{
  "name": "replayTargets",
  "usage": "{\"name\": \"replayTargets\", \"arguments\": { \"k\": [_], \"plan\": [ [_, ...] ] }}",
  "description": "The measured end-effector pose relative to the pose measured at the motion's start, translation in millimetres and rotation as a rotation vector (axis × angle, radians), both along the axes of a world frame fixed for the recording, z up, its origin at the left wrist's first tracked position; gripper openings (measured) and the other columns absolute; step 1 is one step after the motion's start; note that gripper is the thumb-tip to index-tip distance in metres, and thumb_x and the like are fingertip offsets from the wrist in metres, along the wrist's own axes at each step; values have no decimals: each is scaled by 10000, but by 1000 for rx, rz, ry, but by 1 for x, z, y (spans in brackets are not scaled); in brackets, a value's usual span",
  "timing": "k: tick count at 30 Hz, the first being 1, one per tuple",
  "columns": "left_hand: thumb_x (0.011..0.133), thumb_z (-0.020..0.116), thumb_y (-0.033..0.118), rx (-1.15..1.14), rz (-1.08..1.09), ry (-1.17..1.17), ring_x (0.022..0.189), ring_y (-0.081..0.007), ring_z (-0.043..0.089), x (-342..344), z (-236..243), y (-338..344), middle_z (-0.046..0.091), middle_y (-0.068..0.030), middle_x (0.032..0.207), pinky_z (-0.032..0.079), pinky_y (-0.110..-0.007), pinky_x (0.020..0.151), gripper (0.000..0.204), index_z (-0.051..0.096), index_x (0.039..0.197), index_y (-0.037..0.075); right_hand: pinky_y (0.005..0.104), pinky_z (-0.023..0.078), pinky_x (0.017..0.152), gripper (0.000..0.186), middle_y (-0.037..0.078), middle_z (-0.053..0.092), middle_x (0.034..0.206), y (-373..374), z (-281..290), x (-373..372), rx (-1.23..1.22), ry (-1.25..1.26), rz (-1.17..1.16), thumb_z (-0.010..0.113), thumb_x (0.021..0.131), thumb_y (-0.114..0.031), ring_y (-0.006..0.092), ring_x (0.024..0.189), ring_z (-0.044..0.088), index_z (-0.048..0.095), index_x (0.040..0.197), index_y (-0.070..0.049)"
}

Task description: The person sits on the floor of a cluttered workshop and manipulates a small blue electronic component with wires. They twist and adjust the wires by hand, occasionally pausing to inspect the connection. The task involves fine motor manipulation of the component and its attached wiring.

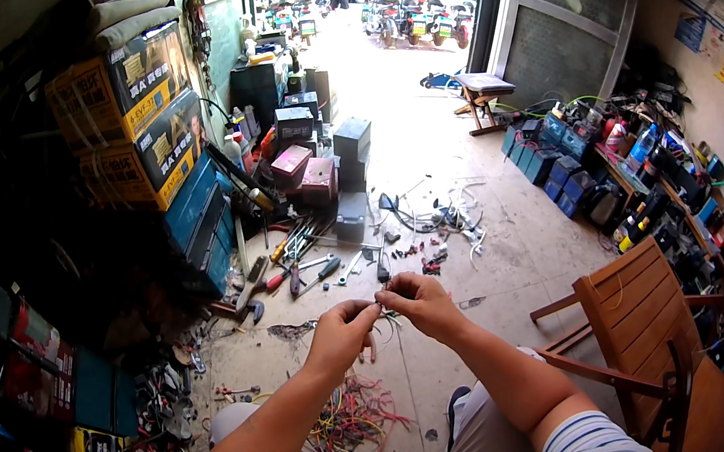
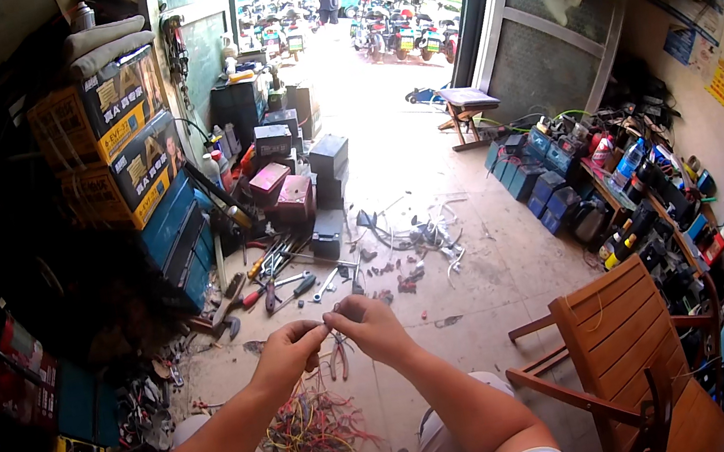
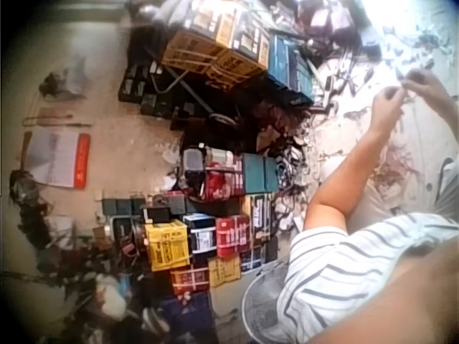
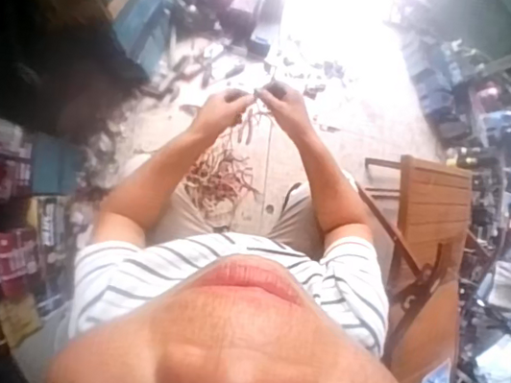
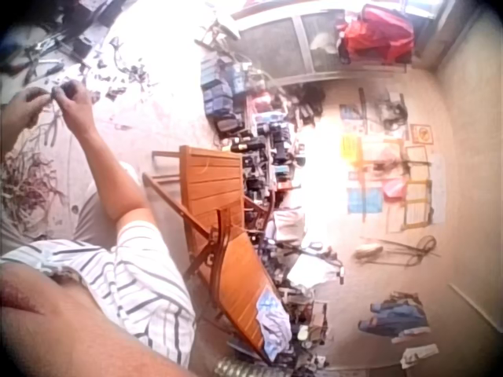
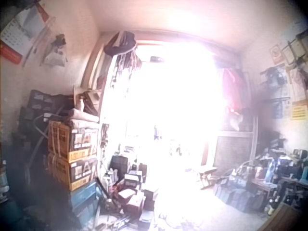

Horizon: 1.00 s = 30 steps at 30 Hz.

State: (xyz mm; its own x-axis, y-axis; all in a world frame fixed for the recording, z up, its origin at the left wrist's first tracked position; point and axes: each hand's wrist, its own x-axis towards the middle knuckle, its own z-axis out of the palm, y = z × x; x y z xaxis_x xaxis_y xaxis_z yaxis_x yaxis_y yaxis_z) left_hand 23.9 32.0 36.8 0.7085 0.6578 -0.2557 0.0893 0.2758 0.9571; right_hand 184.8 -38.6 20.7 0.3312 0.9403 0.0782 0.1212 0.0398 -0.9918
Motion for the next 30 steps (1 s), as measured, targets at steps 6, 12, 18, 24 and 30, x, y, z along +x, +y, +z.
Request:
{"name": "replayTargets", "arguments": {
  "k": [6,12,18,24,30],
  "plan": [
    [899,558,167,-56,59,-62,655,-154,620,3,-7,1,613,-98,924,492,-261,564,244,580,1036,-34,234,395,562,250,8,569,698,2,-1,1,8,-143,-78,689,826,-223,57,653,479,611,795,13],
    [909,555,167,-161,26,-3,782,-135,644,-5,1,-1,655,-72,933,504,-225,674,213,588,1054,15,203,295,525,253,-45,496,638,1,4,1,-25,20,11,661,847,-259,33,591,393,616,760,-26],
    [902,568,154,-192,26,-27,765,-121,640,-3,-1,1,668,-86,921,514,-230,702,206,599,1032,-3,204,298,519,272,-36,504,620,1,9,4,-135,31,-39,654,849,-279,42,575,396,614,721,-42],
    [881,604,154,-189,16,-24,755,-113,638,-3,-6,2,674,-76,885,507,-220,696,189,625,993,4,201,310,510,275,-30,525,620,0,12,7,-200,139,-12,617,876,-273,38,554,417,614,701,-60],
    [869,616,144,-120,33,-44,752,-101,635,-3,-4,-1,676,-73,855,502,-206,684,169,640,964,6,193,340,509,245,-23,539,643,-1,6,13,-250,269,49,595,888,-263,45,545,437,610,733,-74]
  ]
}}
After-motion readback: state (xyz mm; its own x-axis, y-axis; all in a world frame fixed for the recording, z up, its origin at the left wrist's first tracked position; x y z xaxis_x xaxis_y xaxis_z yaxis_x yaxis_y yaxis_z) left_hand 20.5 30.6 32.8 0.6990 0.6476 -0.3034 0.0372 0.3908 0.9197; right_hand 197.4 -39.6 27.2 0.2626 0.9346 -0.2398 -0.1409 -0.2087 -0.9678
